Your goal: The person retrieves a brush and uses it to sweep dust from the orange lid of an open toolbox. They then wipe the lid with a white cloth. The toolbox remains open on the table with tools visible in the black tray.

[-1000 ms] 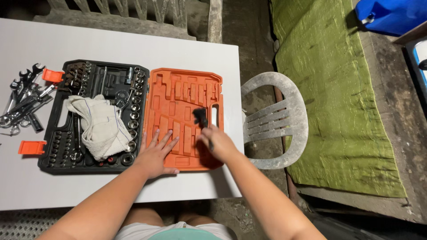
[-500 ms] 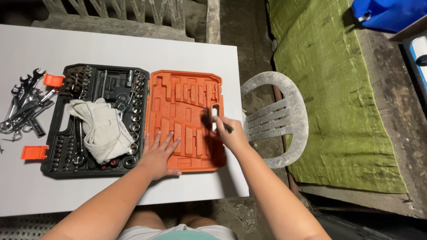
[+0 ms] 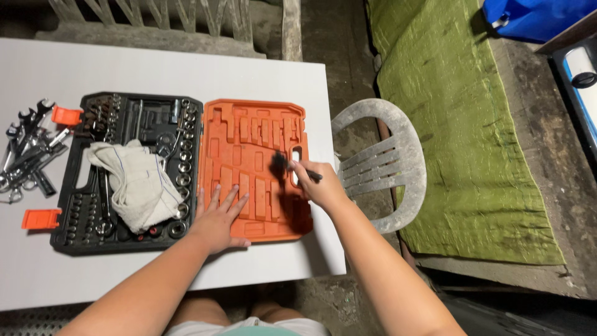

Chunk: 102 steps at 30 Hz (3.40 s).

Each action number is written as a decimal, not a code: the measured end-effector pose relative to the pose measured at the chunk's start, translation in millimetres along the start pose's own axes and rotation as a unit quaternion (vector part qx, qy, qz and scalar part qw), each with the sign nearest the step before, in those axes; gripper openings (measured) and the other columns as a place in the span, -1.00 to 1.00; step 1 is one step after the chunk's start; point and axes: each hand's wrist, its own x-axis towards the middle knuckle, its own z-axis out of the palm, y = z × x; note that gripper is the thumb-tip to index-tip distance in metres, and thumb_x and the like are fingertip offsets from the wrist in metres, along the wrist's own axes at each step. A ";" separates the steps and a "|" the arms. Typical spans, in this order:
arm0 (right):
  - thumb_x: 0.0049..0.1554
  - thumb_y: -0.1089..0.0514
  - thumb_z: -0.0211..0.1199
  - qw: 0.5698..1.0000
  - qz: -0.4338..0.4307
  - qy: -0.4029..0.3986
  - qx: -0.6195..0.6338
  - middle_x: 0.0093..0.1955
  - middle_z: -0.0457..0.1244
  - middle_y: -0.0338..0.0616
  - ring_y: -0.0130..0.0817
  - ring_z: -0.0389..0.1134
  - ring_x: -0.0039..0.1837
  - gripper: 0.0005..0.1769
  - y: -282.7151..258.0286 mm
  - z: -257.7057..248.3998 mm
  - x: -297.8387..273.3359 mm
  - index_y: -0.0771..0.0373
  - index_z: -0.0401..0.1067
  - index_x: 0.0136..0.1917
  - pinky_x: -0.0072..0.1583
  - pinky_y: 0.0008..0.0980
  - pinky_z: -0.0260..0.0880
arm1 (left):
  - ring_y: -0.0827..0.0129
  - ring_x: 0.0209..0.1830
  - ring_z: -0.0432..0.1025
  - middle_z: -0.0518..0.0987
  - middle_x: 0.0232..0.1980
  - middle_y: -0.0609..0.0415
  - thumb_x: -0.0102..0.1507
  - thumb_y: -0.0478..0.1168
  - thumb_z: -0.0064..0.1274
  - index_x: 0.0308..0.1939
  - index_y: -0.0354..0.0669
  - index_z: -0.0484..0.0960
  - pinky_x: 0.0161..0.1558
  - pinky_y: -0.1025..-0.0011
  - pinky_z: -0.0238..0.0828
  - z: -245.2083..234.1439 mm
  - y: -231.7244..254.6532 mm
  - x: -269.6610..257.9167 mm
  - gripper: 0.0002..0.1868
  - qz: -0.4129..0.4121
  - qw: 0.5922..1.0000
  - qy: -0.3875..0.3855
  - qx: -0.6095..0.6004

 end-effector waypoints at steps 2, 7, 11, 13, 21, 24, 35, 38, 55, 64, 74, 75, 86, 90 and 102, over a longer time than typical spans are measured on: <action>0.27 -0.06 0.15 0.992 0.107 -0.063 -0.004 -0.44 0.31 -0.13 -0.37 0.31 -0.45 -0.59 -4.0 -6.3 -3.0 0.31 0.59 -0.14 -0.31 -0.32 0.34 | -0.06 0.69 -0.54 -0.44 0.71 0.12 0.06 0.62 0.03 0.64 0.30 -0.42 0.50 -0.22 -0.79 -2.2 -1.6 1.4 0.34 0.001 1.000 -0.002 0.007; 0.32 -0.10 0.07 0.974 0.132 -0.139 -0.118 -0.46 0.36 -0.03 -0.32 0.37 -0.44 -0.49 -5.9 -9.9 -26.9 0.36 0.56 -0.16 -0.22 -0.34 0.40 | -0.06 0.69 -0.54 -0.44 0.71 0.14 0.06 0.61 0.05 0.63 0.30 -0.39 0.50 -0.22 -0.79 3.1 -0.3 -0.2 0.33 0.003 1.000 0.000 -0.003; 0.28 -0.06 0.09 0.990 -0.120 0.041 -0.067 -0.44 0.34 -0.05 -0.35 0.37 -0.39 -0.59 -8.7 -9.9 -13.7 0.29 0.57 -0.10 -0.24 -0.32 0.37 | -0.08 0.69 -0.54 -0.44 0.71 0.14 0.03 0.59 0.10 0.63 0.31 -0.38 0.50 -0.23 -0.74 0.5 -5.5 4.2 0.35 0.000 1.000 0.009 -0.014; 0.32 -0.04 0.05 0.981 -0.169 0.088 -0.042 -0.40 0.35 -0.06 -0.35 0.37 -0.35 -0.57 -5.9 -5.6 -7.3 0.31 0.57 -0.10 -0.20 -0.33 0.38 | -0.10 0.69 -0.53 -0.44 0.71 0.14 0.02 0.59 0.12 0.64 0.32 -0.38 0.50 -0.24 -0.71 7.8 -1.8 0.0 0.36 0.002 1.000 0.007 -0.024; 0.27 -0.03 0.14 0.994 -0.088 0.049 -0.041 -0.34 0.33 0.00 -0.21 0.35 -0.28 -0.62 7.6 23.7 44.3 0.35 0.53 -0.05 -0.14 -0.25 0.36 | -0.10 0.68 -0.47 -0.47 0.72 0.15 0.04 0.56 0.13 0.63 0.34 -0.40 0.51 -0.27 -0.72 8.5 -4.5 3.9 0.35 0.006 0.999 0.006 -0.049; 0.35 0.01 0.09 0.946 -0.270 0.159 -0.081 -0.18 0.33 0.07 -0.08 0.35 -0.11 -0.65 14.5 29.0 44.7 0.33 0.51 -0.03 -0.02 -0.24 0.36 | -0.12 0.69 -0.47 -0.46 0.72 0.12 0.06 0.54 0.15 0.63 0.32 -0.37 0.50 -0.26 -0.74 5.2 -2.9 2.5 0.33 0.010 0.998 0.009 -0.055; 0.32 -0.10 0.09 0.963 -0.218 0.057 -0.147 -0.21 0.34 0.07 0.01 0.37 -0.11 -0.57 -0.6 54.1 70.4 0.28 0.52 -0.11 -0.03 -0.16 0.35 | -0.12 0.68 -0.47 -0.45 0.72 0.14 0.06 0.51 0.17 0.63 0.32 -0.38 0.50 -0.23 -0.78 6.5 -5.4 -1.0 0.33 0.020 0.996 0.015 -0.089; 0.29 -0.12 0.06 0.986 -0.109 -0.006 -0.129 -0.20 0.37 0.05 0.01 0.40 -0.10 -0.58 -12.0 59.7 84.3 0.22 0.56 -0.06 -0.03 -0.14 0.36 | -0.11 0.69 -0.50 -0.46 0.71 0.13 0.06 0.51 0.17 0.63 0.32 -0.38 0.51 -0.22 -0.79 4.1 -7.3 -1.0 0.33 0.020 0.995 0.004 -0.097; 0.26 -0.04 0.13 0.924 -0.310 0.051 -0.219 -0.17 0.28 0.15 0.12 0.31 -0.06 -0.62 -40.7 96.9 95.9 0.32 0.45 -0.18 -0.04 -0.05 0.32 | 0.05 0.68 -0.44 -0.25 0.68 -0.02 0.23 0.22 0.10 0.58 -0.04 -0.07 0.52 -0.15 -0.66 15.0 -45.6 14.4 0.01 0.090 0.984 0.114 -0.102; 0.33 -0.04 0.06 0.991 -0.116 -0.041 -0.047 -0.22 0.30 0.07 -0.19 0.33 -0.14 -0.62 -25.9 128.9 124.4 0.31 0.46 -0.08 -0.01 -0.20 0.34 | 0.14 0.69 -0.53 -0.35 0.70 0.06 0.26 0.23 0.04 0.61 -0.07 -0.17 0.54 -0.12 -0.66 -6.4 -93.7 20.8 0.03 0.063 0.995 0.057 -0.043; 0.38 -0.07 0.03 0.999 0.029 -0.030 0.003 -0.43 0.17 -0.09 -0.30 0.17 -0.33 -0.42 -32.4 144.5 143.2 0.39 0.31 -0.34 -0.19 -0.26 0.22 | 0.10 0.69 -0.69 -0.51 0.71 0.14 0.26 0.34 -0.01 0.64 0.05 -0.36 0.54 -0.18 -0.74 -20.3 -98.6 22.2 0.13 0.074 0.996 -0.045 -0.017; 0.36 -0.06 0.02 1.000 0.009 0.002 0.030 -0.45 0.17 -0.13 -0.33 0.18 -0.34 -0.43 -36.5 143.4 147.4 0.36 0.31 -0.36 -0.20 -0.30 0.23 | 0.09 0.68 -0.70 -0.52 0.71 0.14 0.26 0.34 -0.01 0.65 0.05 -0.37 0.54 -0.19 -0.75 -21.1 -97.4 22.1 0.14 0.075 0.996 -0.049 -0.015; 0.32 -0.07 0.10 0.992 -0.060 0.070 -0.090 -0.36 0.29 -0.02 -0.23 0.31 -0.30 -0.60 -71.2 153.7 138.8 0.25 0.57 -0.09 -0.16 -0.32 0.28 | 0.04 0.69 -0.74 -0.50 0.71 0.05 0.26 0.34 0.00 0.64 -0.02 -0.34 0.54 -0.24 -0.77 -27.3 -101.8 21.9 0.15 0.082 0.993 -0.088 -0.003; 0.33 -0.07 0.06 0.995 -0.081 0.059 -0.021 -0.29 0.37 0.02 -0.12 0.39 -0.22 -0.59 -86.2 155.3 154.2 0.25 0.56 -0.08 -0.10 -0.22 0.34 | 0.03 0.66 -0.75 -0.56 0.71 0.06 0.23 0.32 0.06 0.65 -0.02 -0.41 0.50 -0.24 -0.77 -25.7 -104.1 23.0 0.21 0.093 0.993 -0.073 -0.012; 0.33 0.08 -0.03 0.970 -0.188 0.070 -0.140 -0.10 0.32 0.19 0.22 0.35 -0.04 -0.65 -68.8 186.7 142.5 0.34 0.45 -0.10 0.04 0.00 0.35 | -0.03 0.67 -0.73 -0.34 0.72 -0.02 0.23 0.32 0.05 0.63 -0.07 -0.12 0.49 -0.30 -0.84 -18.6 -106.1 30.3 0.09 0.093 0.992 -0.089 -0.010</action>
